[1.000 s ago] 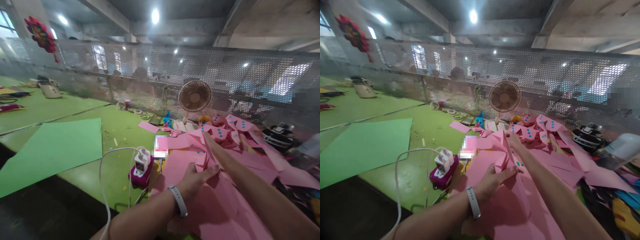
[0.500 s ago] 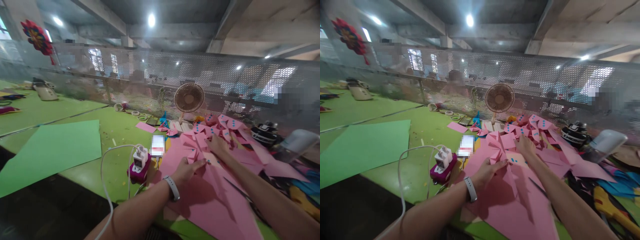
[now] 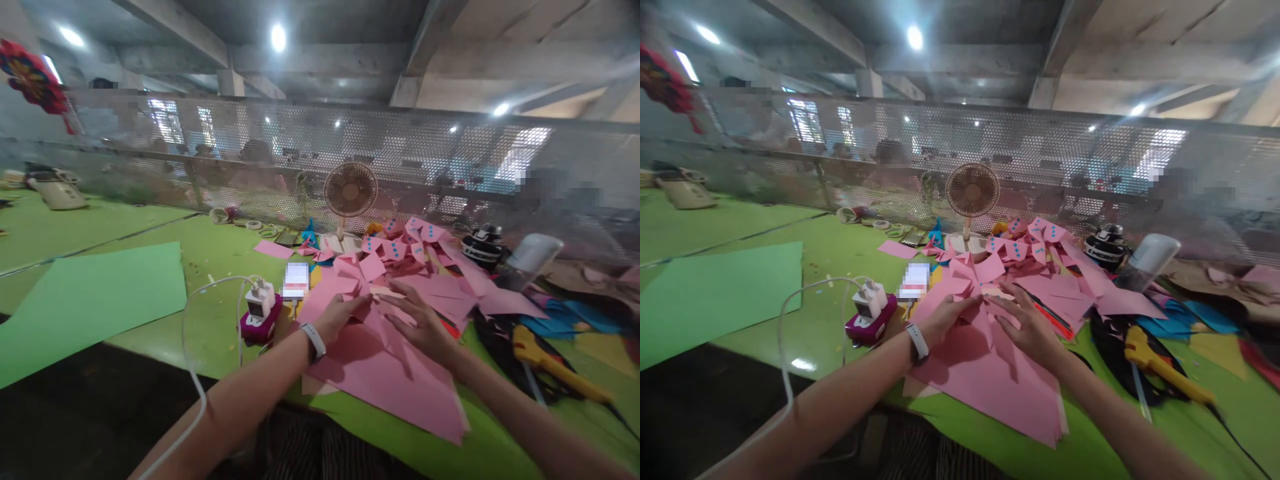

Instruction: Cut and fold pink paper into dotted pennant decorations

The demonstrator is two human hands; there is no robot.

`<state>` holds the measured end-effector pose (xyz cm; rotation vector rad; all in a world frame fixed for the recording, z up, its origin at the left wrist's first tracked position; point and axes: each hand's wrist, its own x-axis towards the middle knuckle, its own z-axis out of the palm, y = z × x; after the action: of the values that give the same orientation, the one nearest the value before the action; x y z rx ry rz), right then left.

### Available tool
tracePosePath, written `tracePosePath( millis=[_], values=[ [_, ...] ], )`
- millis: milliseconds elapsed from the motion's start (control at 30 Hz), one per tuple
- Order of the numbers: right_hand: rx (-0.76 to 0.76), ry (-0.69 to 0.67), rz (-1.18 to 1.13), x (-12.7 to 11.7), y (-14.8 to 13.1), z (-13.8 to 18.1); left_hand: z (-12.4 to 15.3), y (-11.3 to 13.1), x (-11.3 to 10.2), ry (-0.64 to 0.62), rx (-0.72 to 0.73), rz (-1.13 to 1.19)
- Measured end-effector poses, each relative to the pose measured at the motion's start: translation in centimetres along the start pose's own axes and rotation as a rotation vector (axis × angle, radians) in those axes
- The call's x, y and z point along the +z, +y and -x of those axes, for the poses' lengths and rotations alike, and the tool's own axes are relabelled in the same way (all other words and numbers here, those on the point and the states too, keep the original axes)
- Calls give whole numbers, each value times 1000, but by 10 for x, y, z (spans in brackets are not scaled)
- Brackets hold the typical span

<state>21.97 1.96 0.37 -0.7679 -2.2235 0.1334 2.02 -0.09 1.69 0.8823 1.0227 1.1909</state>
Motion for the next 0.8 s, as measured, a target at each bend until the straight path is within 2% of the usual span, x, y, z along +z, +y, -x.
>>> tracePosePath(
  millis=[133,300,467,533,667,800],
  values=[
    [4,34,-109,4,-7,6,2,3,0,-42,-2,-74],
    [-72,-51,-149,5,-9,6,0,0,-1,-69,-41,-133],
    [-65,-33,-220,8,-5,6,-1,-2,-4,-90,-4,-220],
    [-56,-14,-255,9,-3,6,-1,-2,-4,-135,23,-227],
    [32,-18,-339,10,-4,6,0,-3,-3,-236,61,-181],
    [183,36,-489,17,-5,7,1,-5,2,-242,25,-79]
  ],
)
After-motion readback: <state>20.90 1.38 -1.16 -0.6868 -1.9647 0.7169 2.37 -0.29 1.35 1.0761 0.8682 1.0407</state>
